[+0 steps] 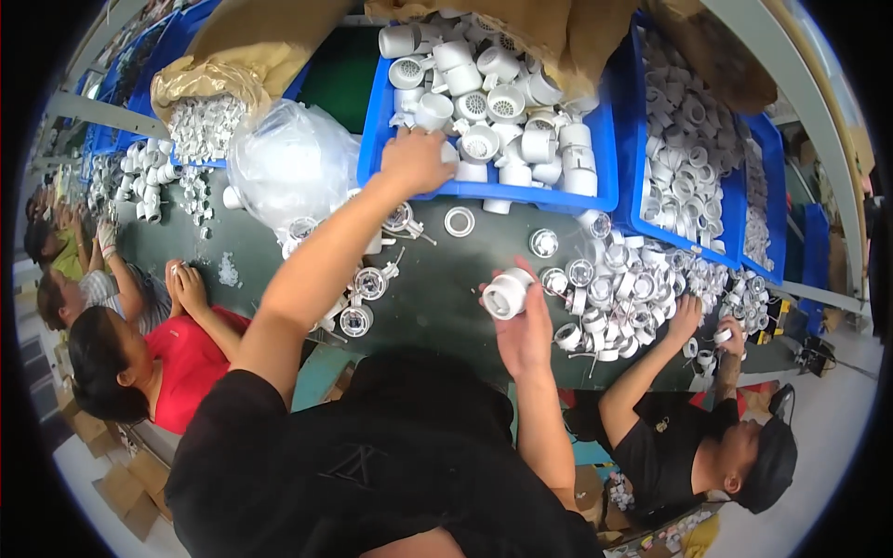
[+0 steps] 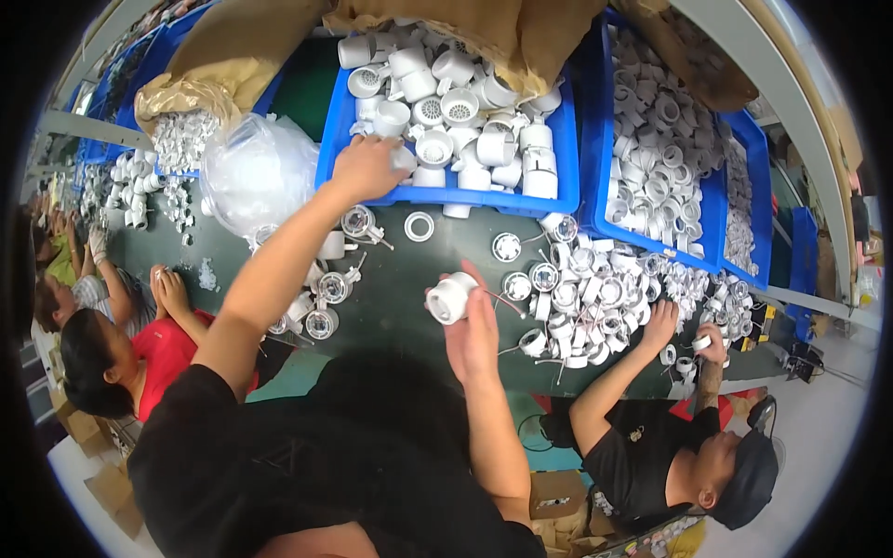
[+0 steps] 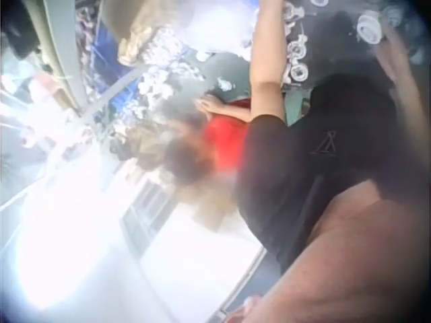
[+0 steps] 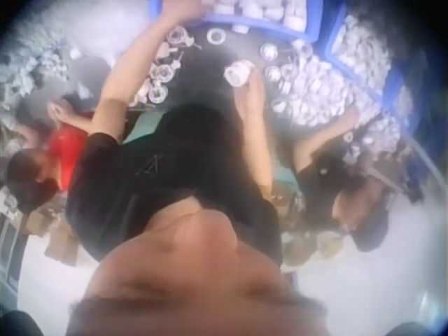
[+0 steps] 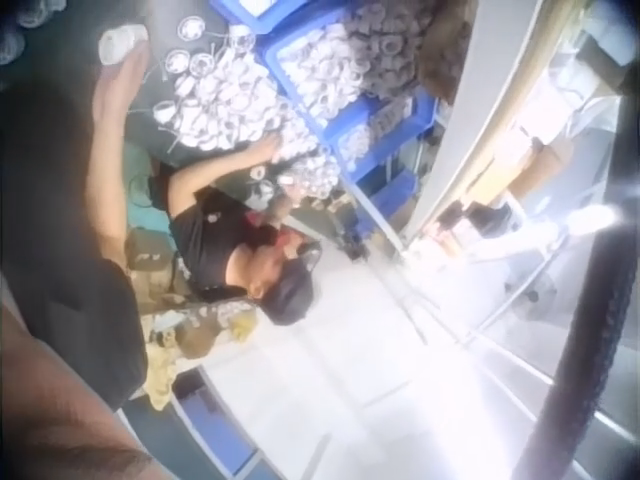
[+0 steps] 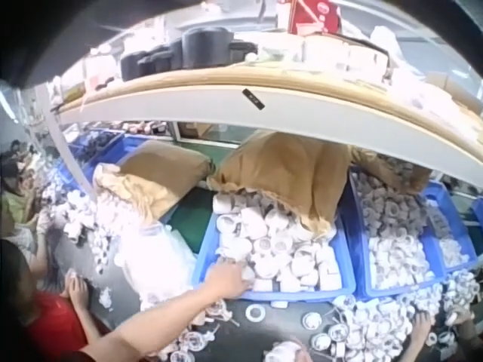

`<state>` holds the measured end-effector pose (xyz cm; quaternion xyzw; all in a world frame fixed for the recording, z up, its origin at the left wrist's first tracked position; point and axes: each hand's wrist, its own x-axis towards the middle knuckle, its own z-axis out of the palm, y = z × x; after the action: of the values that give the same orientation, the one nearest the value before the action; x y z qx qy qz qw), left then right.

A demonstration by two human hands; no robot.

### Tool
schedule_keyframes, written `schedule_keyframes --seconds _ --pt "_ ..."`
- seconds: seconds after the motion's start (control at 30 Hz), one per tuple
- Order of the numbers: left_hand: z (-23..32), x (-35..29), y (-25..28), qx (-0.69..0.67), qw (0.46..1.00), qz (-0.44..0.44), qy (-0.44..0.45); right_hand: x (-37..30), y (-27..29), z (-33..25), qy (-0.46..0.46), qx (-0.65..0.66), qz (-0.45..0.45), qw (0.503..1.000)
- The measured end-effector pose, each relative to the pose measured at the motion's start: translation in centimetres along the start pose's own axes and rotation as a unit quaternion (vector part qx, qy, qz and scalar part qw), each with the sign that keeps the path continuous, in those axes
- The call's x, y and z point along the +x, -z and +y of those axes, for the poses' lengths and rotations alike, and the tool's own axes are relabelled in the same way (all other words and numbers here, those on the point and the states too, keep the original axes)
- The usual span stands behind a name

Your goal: The person assembles small white plastic electronic housings by hand on a factory production line.

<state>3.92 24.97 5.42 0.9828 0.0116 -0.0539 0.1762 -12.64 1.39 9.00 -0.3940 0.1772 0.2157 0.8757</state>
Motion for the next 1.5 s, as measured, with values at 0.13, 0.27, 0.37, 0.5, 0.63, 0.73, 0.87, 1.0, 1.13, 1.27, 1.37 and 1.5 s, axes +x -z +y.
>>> schedule_keyframes --seconds 0.13,0.27,0.37,0.5,0.63,0.73,0.87,1.0,1.13,1.27,1.37,1.5 --pt "-1.5 2.9 -0.1 0.135 0.969 -0.209 -0.014 0.2 1.1 -2.4 -0.011 0.039 -0.044 0.998" --pt "-3.9 1.9 -0.7 0.003 0.991 -0.053 -0.12 0.4 1.1 -3.0 0.005 -0.071 -0.026 0.997" --pt "-3.5 -1.0 1.1 -0.027 0.978 0.063 -0.198 1.1 -1.3 -3.7 0.126 -0.16 0.0 0.979" --pt "1.0 -8.1 7.7 -0.117 0.972 0.043 -0.2 1.1 -7.1 -5.7 0.242 -0.287 -0.044 0.926" --pt "3.4 -13.9 9.7 -0.188 0.943 0.091 -0.258 -0.3 -10.7 -5.7 0.37 -0.485 -0.05 0.791" --pt "3.9 -17.0 11.1 -0.26 0.916 0.118 -0.282 -2.9 -11.5 -5.4 0.408 -0.629 -0.082 0.656" --pt "3.7 -21.0 9.8 -0.439 0.866 0.069 -0.23 -6.5 -12.1 -3.8 0.389 -0.631 -0.054 0.669" --pt "3.2 -23.9 8.2 -0.534 0.821 0.049 -0.194 -8.3 -10.7 -2.8 0.422 -0.624 -0.087 0.652" --pt "2.0 -24.9 8.3 -0.465 0.824 0.063 -0.317 -9.7 -9.9 -2.3 0.432 -0.638 -0.147 0.62" --pt "1.9 -26.0 7.4 -0.474 0.823 0.046 -0.309 -10.7 -10.1 -1.6 0.388 -0.665 -0.182 0.612" --pt "2.7 -26.9 8.1 -0.483 0.828 0.049 -0.281 -10.3 -10.4 -0.8 0.386 -0.677 -0.212 0.59" --pt "2.8 -27.5 6.7 -0.47 0.824 0.113 -0.295 -9.8 -9.4 0.2 0.386 -0.707 -0.215 0.552"
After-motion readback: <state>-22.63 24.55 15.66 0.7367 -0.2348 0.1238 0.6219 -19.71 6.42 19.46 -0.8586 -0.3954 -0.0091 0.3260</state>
